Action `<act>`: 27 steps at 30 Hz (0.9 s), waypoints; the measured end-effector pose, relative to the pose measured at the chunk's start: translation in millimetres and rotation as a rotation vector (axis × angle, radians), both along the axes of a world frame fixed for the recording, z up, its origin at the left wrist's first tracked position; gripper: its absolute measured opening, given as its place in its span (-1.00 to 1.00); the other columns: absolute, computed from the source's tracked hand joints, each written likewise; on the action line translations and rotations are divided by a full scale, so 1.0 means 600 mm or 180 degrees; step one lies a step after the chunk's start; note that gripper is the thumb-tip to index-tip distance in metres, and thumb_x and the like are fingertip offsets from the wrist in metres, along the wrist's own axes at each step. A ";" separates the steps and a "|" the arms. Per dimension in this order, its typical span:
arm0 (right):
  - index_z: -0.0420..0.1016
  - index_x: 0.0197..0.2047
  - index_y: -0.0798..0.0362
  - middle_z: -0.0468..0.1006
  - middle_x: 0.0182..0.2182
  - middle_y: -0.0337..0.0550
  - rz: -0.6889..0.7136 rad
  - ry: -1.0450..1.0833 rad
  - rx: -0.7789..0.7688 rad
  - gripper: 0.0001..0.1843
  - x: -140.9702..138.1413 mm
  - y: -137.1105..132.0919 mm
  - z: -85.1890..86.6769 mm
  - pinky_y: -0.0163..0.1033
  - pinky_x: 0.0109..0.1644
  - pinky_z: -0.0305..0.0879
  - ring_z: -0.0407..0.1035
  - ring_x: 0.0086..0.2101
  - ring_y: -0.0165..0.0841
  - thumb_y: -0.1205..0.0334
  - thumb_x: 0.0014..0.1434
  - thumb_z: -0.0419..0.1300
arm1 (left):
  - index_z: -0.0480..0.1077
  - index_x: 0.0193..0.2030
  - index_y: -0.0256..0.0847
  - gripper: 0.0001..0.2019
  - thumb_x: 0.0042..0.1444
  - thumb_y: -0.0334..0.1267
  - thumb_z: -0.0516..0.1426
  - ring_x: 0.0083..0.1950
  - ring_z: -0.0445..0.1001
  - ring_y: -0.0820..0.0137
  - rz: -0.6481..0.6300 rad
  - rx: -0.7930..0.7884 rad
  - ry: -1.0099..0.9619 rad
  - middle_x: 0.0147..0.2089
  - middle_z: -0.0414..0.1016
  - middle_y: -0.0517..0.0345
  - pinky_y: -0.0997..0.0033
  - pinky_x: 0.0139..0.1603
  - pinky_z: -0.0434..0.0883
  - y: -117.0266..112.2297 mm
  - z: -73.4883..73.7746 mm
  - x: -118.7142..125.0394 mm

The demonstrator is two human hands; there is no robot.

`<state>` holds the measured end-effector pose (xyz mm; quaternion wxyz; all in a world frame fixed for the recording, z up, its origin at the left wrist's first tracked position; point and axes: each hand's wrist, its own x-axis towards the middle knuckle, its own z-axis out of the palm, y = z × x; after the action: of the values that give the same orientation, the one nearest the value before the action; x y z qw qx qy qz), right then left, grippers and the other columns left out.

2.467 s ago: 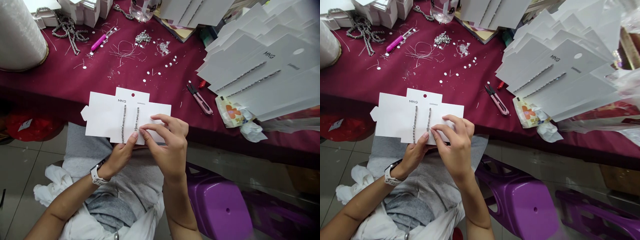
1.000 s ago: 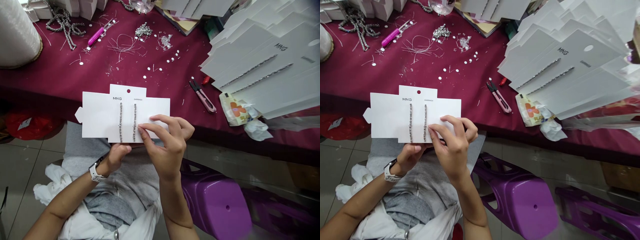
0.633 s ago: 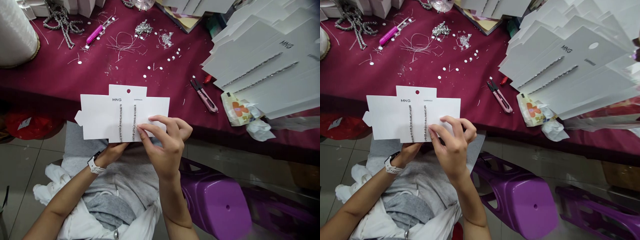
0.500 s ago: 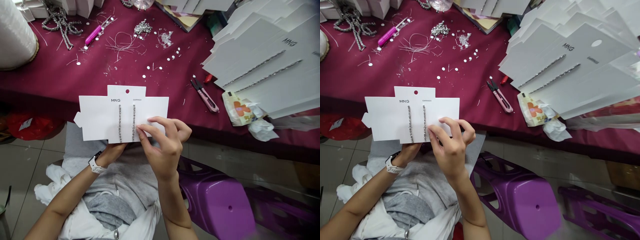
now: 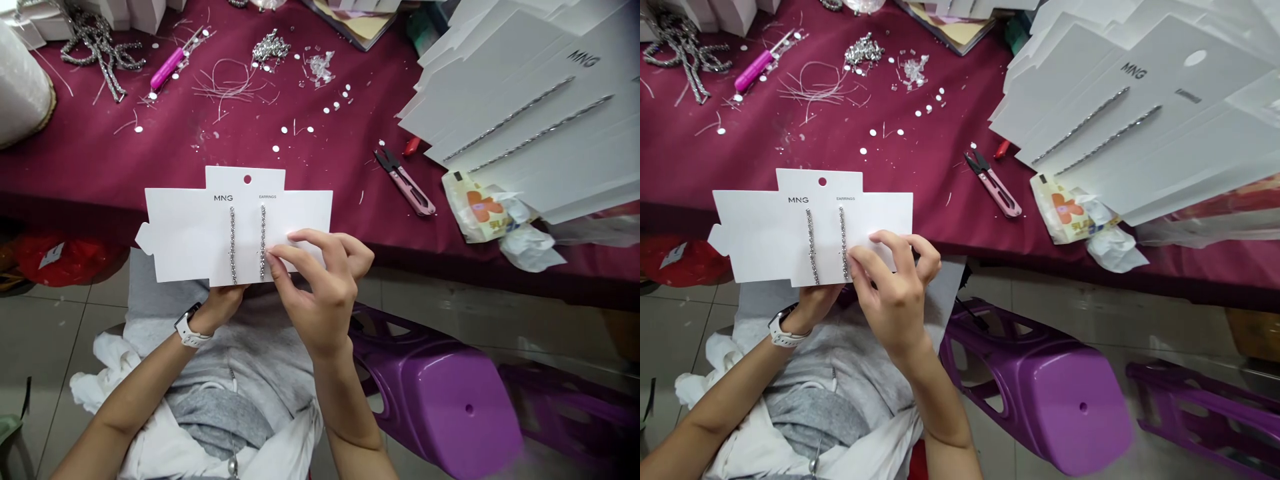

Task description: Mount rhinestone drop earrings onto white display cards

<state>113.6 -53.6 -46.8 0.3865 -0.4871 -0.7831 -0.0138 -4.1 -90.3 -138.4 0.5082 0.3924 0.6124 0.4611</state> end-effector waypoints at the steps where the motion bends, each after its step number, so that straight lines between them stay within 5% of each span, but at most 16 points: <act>1: 0.48 -0.40 -0.03 0.47 -0.28 -0.23 -0.0004 0.0002 -0.0001 -0.96 0.000 0.000 0.000 -0.16 -0.08 0.14 0.15 -0.17 -0.30 0.30 0.02 0.24 | 0.27 0.11 -0.15 -0.42 -0.06 0.04 0.07 0.27 0.13 0.22 -0.0022 0.0031 -0.0047 0.09 0.37 0.08 0.24 0.24 0.22 0.000 0.002 0.002; 14: 0.47 -0.40 -0.03 0.46 -0.27 -0.22 0.0023 -0.0031 -0.0014 -0.96 -0.002 0.001 0.001 -0.17 -0.06 0.13 0.14 -0.16 -0.30 0.30 0.04 0.21 | 0.32 0.03 -0.20 -0.53 0.03 -0.01 0.01 0.31 0.06 0.29 -0.0209 0.0000 -0.0293 0.05 0.41 0.04 0.25 0.29 0.11 0.011 0.039 0.007; 27: 0.40 -0.28 0.04 0.46 -0.27 -0.17 0.0065 0.0058 0.0071 -0.87 -0.004 -0.007 -0.008 -0.20 -0.07 0.18 0.21 -0.18 -0.34 0.31 0.04 0.21 | 0.40 -0.11 -0.17 -0.58 0.06 0.07 0.01 0.21 0.24 0.26 0.0014 0.0171 -0.0483 0.04 0.42 0.14 0.28 0.27 0.18 0.005 0.035 0.017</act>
<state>111.4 -57.6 -51.6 0.3991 -0.4749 -0.7842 -0.0141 6.2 -87.1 -117.7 0.5414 0.3686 0.5604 0.5069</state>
